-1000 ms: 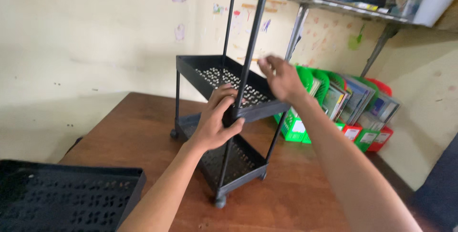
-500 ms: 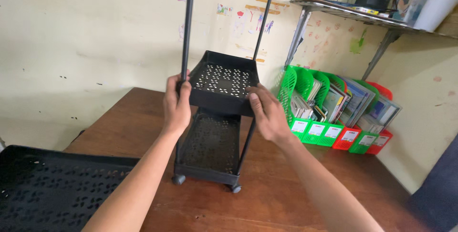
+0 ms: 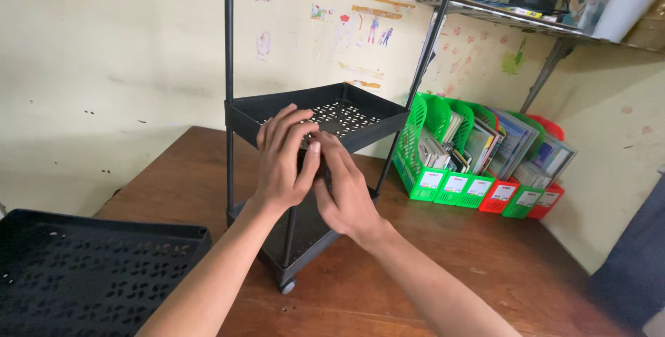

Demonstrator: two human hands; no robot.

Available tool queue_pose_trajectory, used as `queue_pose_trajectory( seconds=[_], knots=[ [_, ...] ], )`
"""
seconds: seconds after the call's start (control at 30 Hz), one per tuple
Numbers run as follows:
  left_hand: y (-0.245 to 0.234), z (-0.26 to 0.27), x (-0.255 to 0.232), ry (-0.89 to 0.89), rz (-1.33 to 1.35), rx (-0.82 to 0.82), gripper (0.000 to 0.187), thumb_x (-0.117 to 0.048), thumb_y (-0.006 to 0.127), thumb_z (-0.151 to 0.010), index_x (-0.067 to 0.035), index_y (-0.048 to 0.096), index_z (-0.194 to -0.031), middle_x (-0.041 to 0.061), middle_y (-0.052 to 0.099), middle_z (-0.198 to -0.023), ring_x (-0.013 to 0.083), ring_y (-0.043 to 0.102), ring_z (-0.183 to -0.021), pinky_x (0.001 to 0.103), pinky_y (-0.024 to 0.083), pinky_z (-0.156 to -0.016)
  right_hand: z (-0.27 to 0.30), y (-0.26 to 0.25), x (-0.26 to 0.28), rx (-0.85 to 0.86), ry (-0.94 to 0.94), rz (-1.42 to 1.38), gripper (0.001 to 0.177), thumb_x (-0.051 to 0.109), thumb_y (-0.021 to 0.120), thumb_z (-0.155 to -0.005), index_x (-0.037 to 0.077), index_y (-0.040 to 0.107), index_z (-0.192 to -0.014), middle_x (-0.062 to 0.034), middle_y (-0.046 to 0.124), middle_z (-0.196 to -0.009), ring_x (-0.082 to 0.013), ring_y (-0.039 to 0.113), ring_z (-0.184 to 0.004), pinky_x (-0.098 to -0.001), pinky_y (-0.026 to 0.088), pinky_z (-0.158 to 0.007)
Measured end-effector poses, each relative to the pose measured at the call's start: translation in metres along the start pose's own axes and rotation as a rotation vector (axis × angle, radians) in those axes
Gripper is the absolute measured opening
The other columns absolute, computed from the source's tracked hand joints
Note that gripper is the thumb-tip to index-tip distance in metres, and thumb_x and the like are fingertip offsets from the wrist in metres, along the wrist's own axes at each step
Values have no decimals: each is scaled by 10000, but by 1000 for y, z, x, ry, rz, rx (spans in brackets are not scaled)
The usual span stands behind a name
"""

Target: The person assembles a two-tier rolling shelf by inserting vertical metal poles into the perforated plastic trays. They repeatedly adjust the poles and trays to ensure stability, working on a wooden table in a room with storage bins and a wall-mounted shelf.

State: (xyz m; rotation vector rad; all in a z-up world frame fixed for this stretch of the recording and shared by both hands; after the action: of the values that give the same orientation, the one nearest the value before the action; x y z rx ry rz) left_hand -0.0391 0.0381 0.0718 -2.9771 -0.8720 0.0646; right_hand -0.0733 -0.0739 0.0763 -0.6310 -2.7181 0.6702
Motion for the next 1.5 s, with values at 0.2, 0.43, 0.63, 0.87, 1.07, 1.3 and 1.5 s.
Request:
queue_pose_trajectory(
  seconds=[0.2, 0.43, 0.63, 0.87, 1.07, 1.3, 1.5],
  knots=[
    [3, -4, -2, 3, 81, 93, 207, -83, 501, -1056, -36, 631, -1211, 113, 689, -1206, 289, 629, -1118, 430, 405, -1026, -2, 0, -11, 48, -75, 163, 642, -5, 599, -787, -55, 457, -1411, -268, 517, -1405, -466, 470, -1385, -490, 410, -1148],
    [0, -5, 22, -122, 170, 87, 283, -41, 487, -966, -45, 669, -1182, 74, 693, -1006, 227, 645, -902, 402, 432, -954, -7, -21, -51, 137, 24, 325, 516, 33, 573, -889, 113, 539, -1398, -106, 607, -1387, -315, 569, -1317, -473, 462, -1008],
    [-24, -3, 50, -151, 275, 35, 277, -7, 414, -965, -50, 654, -1096, 85, 701, -1198, 190, 624, -900, 379, 490, -880, -3, -58, -115, 155, 185, 502, 369, 146, 573, -971, 175, 587, -1338, -79, 613, -1377, -310, 558, -1296, -519, 418, -1015],
    [-43, 13, 105, -397, 320, 3, 309, -33, 363, -974, -5, 613, -1154, 171, 565, -1539, 280, 422, -1275, 385, 366, -1071, 38, -111, -137, -168, 154, 719, 247, 244, 648, -1044, 294, 644, -1286, -129, 517, -1505, -305, 467, -1352, -499, 382, -1121],
    [-32, 33, 150, -545, 346, 13, 453, -138, 336, -996, -14, 579, -1358, 214, 400, -1634, 311, 331, -1554, 399, 274, -1234, 35, -113, -159, -302, 377, 147, 675, 263, 677, -987, 84, 282, -1504, -215, 476, -1492, -307, 543, -1274, -449, 480, -989],
    [-26, 34, 177, -679, 332, 25, 545, -239, 302, -1039, 33, 470, -1480, 194, 479, -1575, 304, 407, -1491, 387, 283, -1229, 53, -111, -155, -291, 410, 189, 529, 213, 633, -1008, 8, 433, -1453, -145, 695, -1327, -220, 682, -1099, -356, 547, -823],
    [-25, 30, 168, -710, 367, 48, 558, -255, 264, -1047, 11, 518, -1466, 167, 534, -1544, 285, 437, -1487, 388, 295, -1237, 87, -119, -141, -397, 271, 203, 521, 187, 575, -1084, -3, 407, -1539, -155, 641, -1393, -214, 617, -1080, -328, 501, -931]
  ],
)
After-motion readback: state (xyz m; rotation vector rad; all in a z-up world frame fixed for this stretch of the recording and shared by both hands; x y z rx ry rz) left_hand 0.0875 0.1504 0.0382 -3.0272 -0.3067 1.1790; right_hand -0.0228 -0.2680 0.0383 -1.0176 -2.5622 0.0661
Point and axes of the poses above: each hand's wrist, its own z-axis away from the middle knuckle, its own y-axis out of the palm, x = y × z, the point moved 8 cm from there along -z, towards the middle knuckle
